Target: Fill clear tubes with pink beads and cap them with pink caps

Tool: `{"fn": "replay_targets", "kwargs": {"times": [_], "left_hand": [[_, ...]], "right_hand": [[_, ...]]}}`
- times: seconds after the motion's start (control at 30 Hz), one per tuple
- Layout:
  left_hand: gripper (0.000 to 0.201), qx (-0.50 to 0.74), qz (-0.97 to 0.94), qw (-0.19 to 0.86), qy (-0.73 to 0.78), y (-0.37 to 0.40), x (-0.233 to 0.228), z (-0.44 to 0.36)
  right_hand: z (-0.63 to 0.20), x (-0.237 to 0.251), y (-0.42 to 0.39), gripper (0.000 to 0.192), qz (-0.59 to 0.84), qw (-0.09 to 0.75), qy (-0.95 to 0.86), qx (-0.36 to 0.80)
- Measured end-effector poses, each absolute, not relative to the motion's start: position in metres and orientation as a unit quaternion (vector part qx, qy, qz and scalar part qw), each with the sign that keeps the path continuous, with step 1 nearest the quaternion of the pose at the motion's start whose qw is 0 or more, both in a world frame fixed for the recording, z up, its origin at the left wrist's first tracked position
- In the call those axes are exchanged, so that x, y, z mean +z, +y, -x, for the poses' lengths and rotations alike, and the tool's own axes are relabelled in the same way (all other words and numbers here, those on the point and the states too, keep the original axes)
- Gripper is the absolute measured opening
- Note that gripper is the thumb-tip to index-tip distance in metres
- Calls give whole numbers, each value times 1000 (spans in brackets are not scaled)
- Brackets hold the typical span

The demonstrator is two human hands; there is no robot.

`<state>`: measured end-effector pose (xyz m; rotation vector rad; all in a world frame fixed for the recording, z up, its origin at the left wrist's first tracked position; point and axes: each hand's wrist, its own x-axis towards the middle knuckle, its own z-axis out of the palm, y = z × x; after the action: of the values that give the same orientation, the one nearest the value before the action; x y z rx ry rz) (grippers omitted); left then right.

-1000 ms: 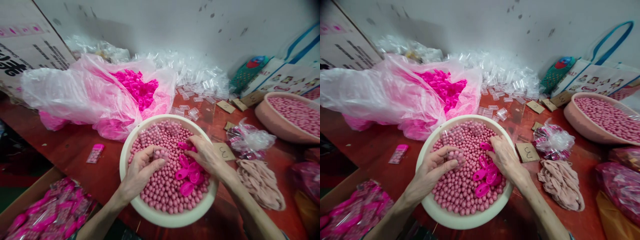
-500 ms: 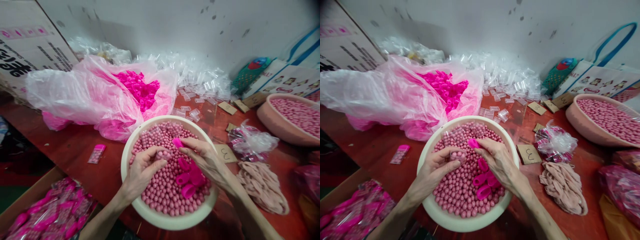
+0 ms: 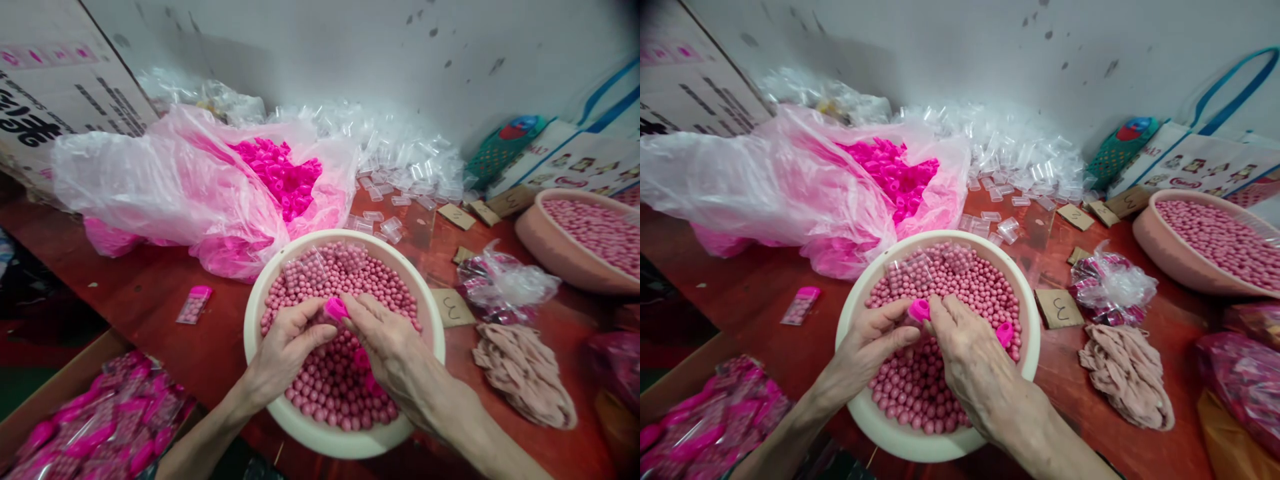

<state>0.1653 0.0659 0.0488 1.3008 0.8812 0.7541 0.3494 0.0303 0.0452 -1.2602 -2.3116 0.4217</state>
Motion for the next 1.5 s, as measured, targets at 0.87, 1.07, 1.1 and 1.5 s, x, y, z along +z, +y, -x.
{"fn": "replay_targets", "kwargs": {"times": [0.87,1.07,1.1,1.5], "left_hand": [[34,355,-463,696,419,64,54,-168],[42,345,-518,665,412,61,53,-170],[45,349,-524,663,405,60,53,-171],[43,365,-675,484,421,53,47,-166]], "right_hand": [[-338,58,44,44,526,328,-706,342],[-349,60,44,33,543,423,-589,425],[-346,59,42,41,545,404,-628,382],[-313,48,34,38,532,235,-804,124]]}}
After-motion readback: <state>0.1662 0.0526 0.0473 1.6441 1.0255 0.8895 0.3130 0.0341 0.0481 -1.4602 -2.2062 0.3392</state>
